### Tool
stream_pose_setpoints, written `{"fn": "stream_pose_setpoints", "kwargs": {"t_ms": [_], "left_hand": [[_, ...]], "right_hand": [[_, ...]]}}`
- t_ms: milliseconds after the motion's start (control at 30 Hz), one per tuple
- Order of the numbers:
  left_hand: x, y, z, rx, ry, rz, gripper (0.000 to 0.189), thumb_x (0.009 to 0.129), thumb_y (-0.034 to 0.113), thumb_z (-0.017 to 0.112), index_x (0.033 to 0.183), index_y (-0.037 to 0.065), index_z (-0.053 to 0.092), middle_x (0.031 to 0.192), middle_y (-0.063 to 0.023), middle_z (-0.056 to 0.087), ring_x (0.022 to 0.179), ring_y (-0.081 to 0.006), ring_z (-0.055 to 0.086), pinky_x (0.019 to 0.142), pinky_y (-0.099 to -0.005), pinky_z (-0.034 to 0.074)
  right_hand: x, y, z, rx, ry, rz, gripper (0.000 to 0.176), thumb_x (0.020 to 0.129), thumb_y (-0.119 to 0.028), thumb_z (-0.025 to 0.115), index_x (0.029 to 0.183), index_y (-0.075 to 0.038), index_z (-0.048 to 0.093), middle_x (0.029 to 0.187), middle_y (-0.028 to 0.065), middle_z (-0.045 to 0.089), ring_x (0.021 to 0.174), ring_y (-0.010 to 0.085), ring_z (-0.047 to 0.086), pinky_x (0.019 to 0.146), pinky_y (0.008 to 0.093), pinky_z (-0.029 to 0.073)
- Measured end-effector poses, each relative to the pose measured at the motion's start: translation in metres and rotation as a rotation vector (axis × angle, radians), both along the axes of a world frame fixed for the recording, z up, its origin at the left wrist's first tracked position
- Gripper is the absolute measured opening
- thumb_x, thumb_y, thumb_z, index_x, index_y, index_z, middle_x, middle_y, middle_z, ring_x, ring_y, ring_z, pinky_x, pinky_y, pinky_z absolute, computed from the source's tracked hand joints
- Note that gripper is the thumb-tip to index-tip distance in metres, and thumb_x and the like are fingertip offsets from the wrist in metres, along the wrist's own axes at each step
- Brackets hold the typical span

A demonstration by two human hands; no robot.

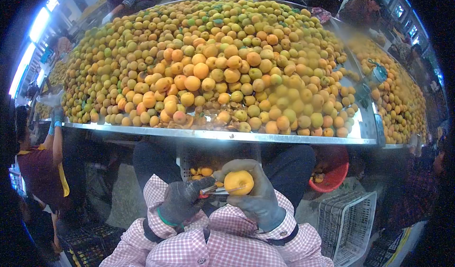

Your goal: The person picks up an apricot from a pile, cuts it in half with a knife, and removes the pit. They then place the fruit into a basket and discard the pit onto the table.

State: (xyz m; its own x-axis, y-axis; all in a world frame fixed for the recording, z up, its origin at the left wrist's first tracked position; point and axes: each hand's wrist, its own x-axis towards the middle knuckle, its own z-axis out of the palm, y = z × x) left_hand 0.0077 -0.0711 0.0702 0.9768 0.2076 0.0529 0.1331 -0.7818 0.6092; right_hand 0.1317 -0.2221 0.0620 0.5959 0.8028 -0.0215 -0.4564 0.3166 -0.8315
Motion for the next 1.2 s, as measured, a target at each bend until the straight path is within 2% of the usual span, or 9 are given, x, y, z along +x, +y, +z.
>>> {"fn": "stream_pose_setpoints", "kwargs": {"t_ms": [67,133,233,567,633,767,833,1067,1200], "left_hand": [[-0.002,-0.001,-0.003,0.021,0.0,0.01,0.046,0.069,0.019,0.07,0.113,0.014,0.059,0.078,-0.0124,0.064,0.066,-0.0321,0.063,0.057,-0.0408,0.049],[-0.003,-0.001,-0.006,0.042,0.001,0.021,0.046,0.069,0.02,0.07,0.114,0.014,0.058,0.077,-0.0124,0.064,0.065,-0.0321,0.063,0.056,-0.0412,0.049],[0.002,-0.001,-0.011,0.097,0.031,0.039,0.044,0.071,0.021,0.069,0.113,0.013,0.058,0.078,-0.0128,0.064,0.067,-0.0319,0.063,0.056,-0.0419,0.049],[0.018,0.001,-0.016,0.014,0.13,0.059,0.039,0.072,0.019,0.066,0.109,0.012,0.058,0.078,-0.0155,0.063,0.071,-0.0333,0.063,0.059,-0.0435,0.05],[0.017,0.003,-0.02,0.005,0.148,0.069,0.036,0.072,0.018,0.065,0.107,0.012,0.058,0.078,-0.0158,0.063,0.072,-0.0338,0.063,0.06,-0.0431,0.05],[0.009,-0.009,-0.052,-0.262,0.0,0.017,0.038,0.08,0.035,0.064,0.107,0.01,0.056,0.076,-0.0156,0.063,0.066,-0.0317,0.064,0.053,-0.0423,0.048],[0.011,-0.012,-0.046,-0.374,-0.002,0.039,0.036,0.081,0.035,0.063,0.106,0.01,0.056,0.076,-0.0161,0.063,0.068,-0.0328,0.064,0.055,-0.0429,0.048],[0.019,0.002,0.006,-0.23,0.189,0.04,0.037,0.083,0.034,0.061,0.106,0.006,0.052,0.077,-0.0223,0.062,0.073,-0.0378,0.063,0.06,-0.0454,0.048],[0.021,-0.006,-0.009,-0.361,0.149,0.078,0.041,0.083,0.034,0.061,0.108,0.003,0.05,0.08,-0.024,0.062,0.076,-0.0389,0.063,0.06,-0.0472,0.048]], "right_hand": [[-0.001,0.0,0.0,-0.01,0.005,0.024,0.052,0.069,0.007,0.067,0.113,-0.005,0.043,0.11,0.0089,0.05,0.107,0.023,0.055,0.104,0.0474,0.036],[-0.004,0.0,-0.002,-0.005,0.012,-0.012,0.058,0.066,-0.004,0.073,0.116,-0.003,0.043,0.112,0.0133,0.054,0.108,0.0225,0.053,0.096,0.0369,0.042],[-0.012,0.005,0.005,0.075,0.241,-0.042,0.057,0.068,0.0,0.07,0.117,-0.004,0.042,0.114,0.0135,0.053,0.109,0.0221,0.052,0.095,0.0365,0.043],[-0.015,0.014,-0.007,0.055,0.203,-0.128,0.055,0.072,-0.004,0.071,0.117,-0.005,0.04,0.122,0.0159,0.05,0.111,0.023,0.051,0.093,0.0358,0.045],[-0.004,0.012,-0.019,-0.146,-0.126,-0.034,0.055,0.075,-0.012,0.073,0.118,-0.005,0.04,0.121,0.0171,0.051,0.112,0.0237,0.05,0.094,0.0368,0.044],[0.003,0.014,-0.018,-0.057,-0.247,0.0,0.061,0.075,-0.018,0.074,0.122,-0.005,0.037,0.123,0.0183,0.049,0.119,0.0296,0.047,0.097,0.0401,0.043],[-0.008,0.027,-0.001,0.165,0.358,-0.037,0.069,0.073,-0.023,0.076,0.125,-0.004,0.035,0.121,0.0162,0.051,0.116,0.0264,0.049,0.096,0.0376,0.044],[0.012,0.014,-0.007,-0.139,-0.167,-0.015,0.063,0.076,-0.022,0.073,0.125,-0.001,0.04,0.117,0.0108,0.054,0.101,0.017,0.055,0.089,0.03,0.045],[-0.006,0.027,-0.018,0.139,0.251,-0.126,0.06,0.078,-0.021,0.072,0.126,-0.001,0.04,0.115,0.0107,0.055,0.101,0.0174,0.056,0.087,0.0287,0.047]]}}
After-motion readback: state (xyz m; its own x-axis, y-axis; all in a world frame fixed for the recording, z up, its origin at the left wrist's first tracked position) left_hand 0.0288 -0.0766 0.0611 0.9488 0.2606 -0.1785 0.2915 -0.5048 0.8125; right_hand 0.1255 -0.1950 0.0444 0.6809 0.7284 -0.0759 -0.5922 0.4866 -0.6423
